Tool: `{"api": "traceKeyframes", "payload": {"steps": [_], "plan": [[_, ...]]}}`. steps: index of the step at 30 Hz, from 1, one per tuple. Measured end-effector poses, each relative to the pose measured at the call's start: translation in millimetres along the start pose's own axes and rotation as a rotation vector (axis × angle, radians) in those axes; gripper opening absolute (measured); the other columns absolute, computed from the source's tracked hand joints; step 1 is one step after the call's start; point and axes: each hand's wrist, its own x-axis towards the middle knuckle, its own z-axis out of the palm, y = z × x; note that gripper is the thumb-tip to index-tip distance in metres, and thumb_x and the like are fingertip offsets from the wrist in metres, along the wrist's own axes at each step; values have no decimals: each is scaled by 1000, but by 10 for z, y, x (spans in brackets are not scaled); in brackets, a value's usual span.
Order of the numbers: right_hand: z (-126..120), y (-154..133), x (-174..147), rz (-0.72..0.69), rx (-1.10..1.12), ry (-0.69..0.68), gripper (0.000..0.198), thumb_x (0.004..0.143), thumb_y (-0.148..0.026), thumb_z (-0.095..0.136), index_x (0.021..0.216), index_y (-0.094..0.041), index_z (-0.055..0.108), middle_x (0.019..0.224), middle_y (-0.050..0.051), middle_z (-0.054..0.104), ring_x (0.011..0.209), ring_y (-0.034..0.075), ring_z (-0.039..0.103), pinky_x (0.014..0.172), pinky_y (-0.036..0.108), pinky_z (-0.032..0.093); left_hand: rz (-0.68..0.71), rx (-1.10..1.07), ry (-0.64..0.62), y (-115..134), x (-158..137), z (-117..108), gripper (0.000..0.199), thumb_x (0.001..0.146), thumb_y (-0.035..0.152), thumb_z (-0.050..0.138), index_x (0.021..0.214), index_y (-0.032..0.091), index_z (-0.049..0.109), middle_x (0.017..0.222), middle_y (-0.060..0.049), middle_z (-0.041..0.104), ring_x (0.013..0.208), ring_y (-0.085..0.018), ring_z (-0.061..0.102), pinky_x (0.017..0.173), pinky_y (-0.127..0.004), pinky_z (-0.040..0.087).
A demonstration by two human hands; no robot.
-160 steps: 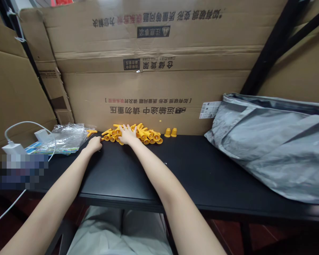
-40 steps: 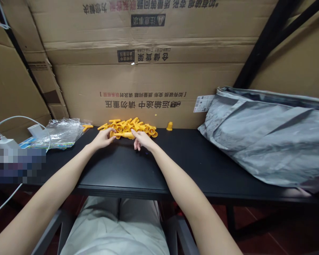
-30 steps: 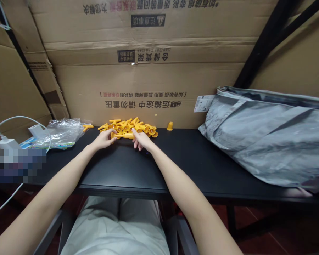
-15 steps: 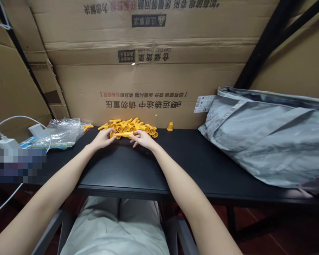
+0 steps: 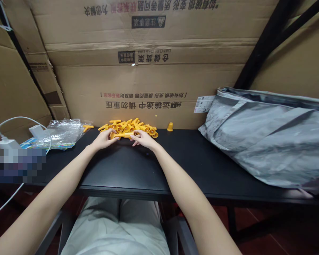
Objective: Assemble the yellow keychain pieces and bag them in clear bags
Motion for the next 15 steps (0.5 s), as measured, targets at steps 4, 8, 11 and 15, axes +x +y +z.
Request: {"api": "traceKeyframes", "payload": {"steps": [4, 8, 11, 15], "plan": [[-20, 33, 5, -13, 17, -37, 31, 88, -25, 61, 115, -18, 50, 88, 6, 73, 58, 14, 69, 63, 27, 58, 3, 5, 2, -13, -2, 7, 28, 80, 43, 58, 96, 19, 58, 73, -1, 61, 71, -17, 58, 68, -28, 44], [-31, 56, 20, -22, 12, -39, 28, 88, -27, 61, 112, -18, 50, 87, 6, 73, 58, 14, 69, 66, 29, 59, 22, 14, 17, -11, -4, 9, 27, 81, 42, 58, 96, 19, 58, 76, -2, 62, 74, -18, 59, 71, -28, 45], [-34, 71, 31, -28, 11, -39, 28, 88, -29, 61, 111, -17, 50, 87, 7, 73, 58, 14, 69, 68, 30, 60, 36, 27, 29, -4, -8, 11, 27, 81, 42, 58, 96, 19, 58, 78, -2, 63, 76, -18, 60, 72, -28, 45], [-26, 72, 32, -32, 12, -39, 27, 88, -30, 61, 110, -18, 51, 84, 6, 73, 57, 14, 69, 67, 30, 60, 39, 51, 36, -8, -15, 21, 27, 81, 42, 58, 97, 19, 57, 83, -3, 65, 78, -18, 61, 73, -28, 46]]}}
